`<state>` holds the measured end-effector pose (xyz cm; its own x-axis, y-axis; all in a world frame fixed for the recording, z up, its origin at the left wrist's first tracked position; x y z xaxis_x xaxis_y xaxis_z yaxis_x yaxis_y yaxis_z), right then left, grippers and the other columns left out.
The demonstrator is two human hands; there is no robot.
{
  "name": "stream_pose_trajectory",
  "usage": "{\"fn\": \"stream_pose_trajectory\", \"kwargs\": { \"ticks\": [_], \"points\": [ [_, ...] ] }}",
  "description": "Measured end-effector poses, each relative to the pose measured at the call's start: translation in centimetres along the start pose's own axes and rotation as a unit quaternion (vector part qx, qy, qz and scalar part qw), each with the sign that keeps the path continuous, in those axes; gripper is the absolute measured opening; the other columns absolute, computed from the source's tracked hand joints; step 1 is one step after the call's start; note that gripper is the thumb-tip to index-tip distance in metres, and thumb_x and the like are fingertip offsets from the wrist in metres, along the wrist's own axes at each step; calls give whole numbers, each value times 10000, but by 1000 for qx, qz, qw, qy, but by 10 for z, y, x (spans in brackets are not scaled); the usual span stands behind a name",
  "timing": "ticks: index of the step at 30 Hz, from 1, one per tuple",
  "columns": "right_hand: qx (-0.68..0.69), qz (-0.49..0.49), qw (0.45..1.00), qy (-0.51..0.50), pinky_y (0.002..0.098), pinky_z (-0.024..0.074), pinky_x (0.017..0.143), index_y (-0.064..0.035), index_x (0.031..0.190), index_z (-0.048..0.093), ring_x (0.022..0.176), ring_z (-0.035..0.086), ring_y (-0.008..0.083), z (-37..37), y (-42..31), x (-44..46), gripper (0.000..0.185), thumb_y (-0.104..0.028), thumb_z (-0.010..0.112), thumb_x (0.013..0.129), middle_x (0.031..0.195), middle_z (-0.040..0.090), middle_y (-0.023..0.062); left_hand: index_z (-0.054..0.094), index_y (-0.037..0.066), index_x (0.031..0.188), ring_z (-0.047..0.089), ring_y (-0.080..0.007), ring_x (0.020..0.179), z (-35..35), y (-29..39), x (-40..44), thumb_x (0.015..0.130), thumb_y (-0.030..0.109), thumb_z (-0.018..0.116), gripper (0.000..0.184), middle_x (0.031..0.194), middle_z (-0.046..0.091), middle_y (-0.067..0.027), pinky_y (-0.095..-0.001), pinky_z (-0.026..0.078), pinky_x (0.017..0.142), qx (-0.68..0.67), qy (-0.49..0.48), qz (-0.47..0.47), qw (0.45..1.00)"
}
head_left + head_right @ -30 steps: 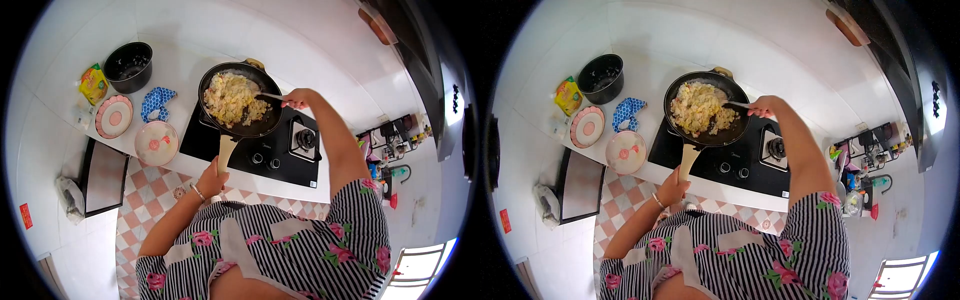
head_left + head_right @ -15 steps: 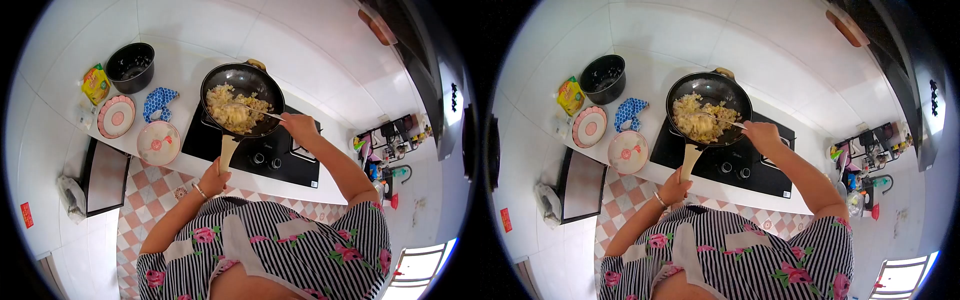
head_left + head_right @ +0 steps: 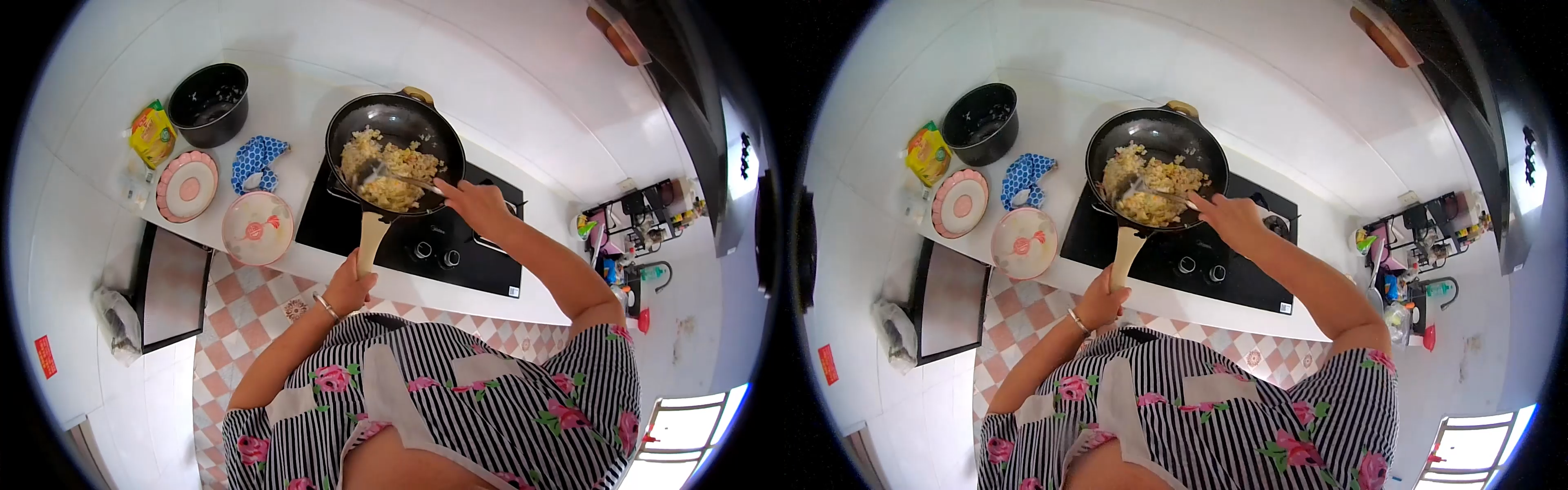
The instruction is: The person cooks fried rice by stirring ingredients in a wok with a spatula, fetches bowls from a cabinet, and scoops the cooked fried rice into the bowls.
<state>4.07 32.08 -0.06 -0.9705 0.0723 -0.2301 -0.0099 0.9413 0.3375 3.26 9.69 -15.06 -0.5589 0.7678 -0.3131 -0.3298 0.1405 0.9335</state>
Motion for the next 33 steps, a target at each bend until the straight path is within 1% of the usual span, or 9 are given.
{"fn": "stream_pose_trajectory", "kwargs": {
  "ticks": [6,11,14,15,17,24,29,31,33],
  "points": [
    [-62,33,997,19,317,461,521,-234,1302,416,668,584,193,-10,30,-71,413,-272,492,898,733,523,36,270,-23,1330,523,-143,462,0,-2,1,786,101,534,618,797,546,-104,-279,463,447,1,-9,2,1000],
    [157,147,976,-17,433,480,713,-245,1235,505,864,613,282,-44,56,-96,344,-282,482,894,959,641,87,272,-19,1330,521,-138,462,0,4,0,789,96,530,610,785,539,-97,-276,459,440,1,-9,-7,1000],
    [91,78,993,17,431,481,717,-245,1214,518,830,620,292,-15,44,-77,321,-283,473,899,893,648,95,275,-19,1326,519,-137,461,2,2,1,790,95,530,604,786,540,-98,-275,455,435,-4,-10,-6,1000],
    [68,139,987,-41,428,486,707,-235,1175,539,821,624,295,-8,32,-59,283,-276,463,904,873,650,91,277,-20,1324,519,-136,462,3,2,0,790,95,530,602,786,540,-99,-276,454,434,-5,-11,-6,1000],
    [56,176,983,-22,428,491,682,-231,1135,553,833,626,289,0,24,-23,254,-291,464,904,863,649,85,282,-21,1320,518,-136,461,2,3,0,789,95,531,597,785,540,-102,-276,452,433,0,-7,-3,1000],
    [44,205,978,10,413,504,686,-189,1007,587,842,633,276,-45,66,32,223,-320,432,916,879,653,74,314,-26,1289,502,-124,462,3,1,1,794,99,533,555,740,525,-80,-267,435,426,-22,4,13,1000],
    [-24,248,967,-53,395,506,692,-109,993,619,861,634,265,9,124,92,282,-320,454,904,883,652,85,298,-23,1314,503,-139,461,2,4,-1,778,93,522,593,772,540,-102,-273,444,439,-16,1,2,1000],
    [-27,178,974,-135,379,496,607,-101,972,629,736,631,236,73,179,92,309,-355,469,897,780,636,75,288,-24,1319,508,-145,462,3,9,-5,777,95,521,602,773,540,-105,-278,448,445,-24,3,2,1000],
    [149,227,929,-252,337,445,487,-109,967,632,560,561,179,70,183,73,334,-397,481,892,647,578,44,274,-24,1327,520,-152,472,1,10,-4,779,96,518,612,787,545,-116,-284,455,453,-9,-1,0,1000]
  ]
}}
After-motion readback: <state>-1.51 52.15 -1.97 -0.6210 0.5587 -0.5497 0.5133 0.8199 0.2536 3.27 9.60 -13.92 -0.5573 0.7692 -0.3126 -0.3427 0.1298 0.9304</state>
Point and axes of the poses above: each hand's wrist, its own x-axis towards the middle knuckle, its own z-axis out of the palm, y = z × x, the point moved 5 cm from there along x, towards the middle knuckle
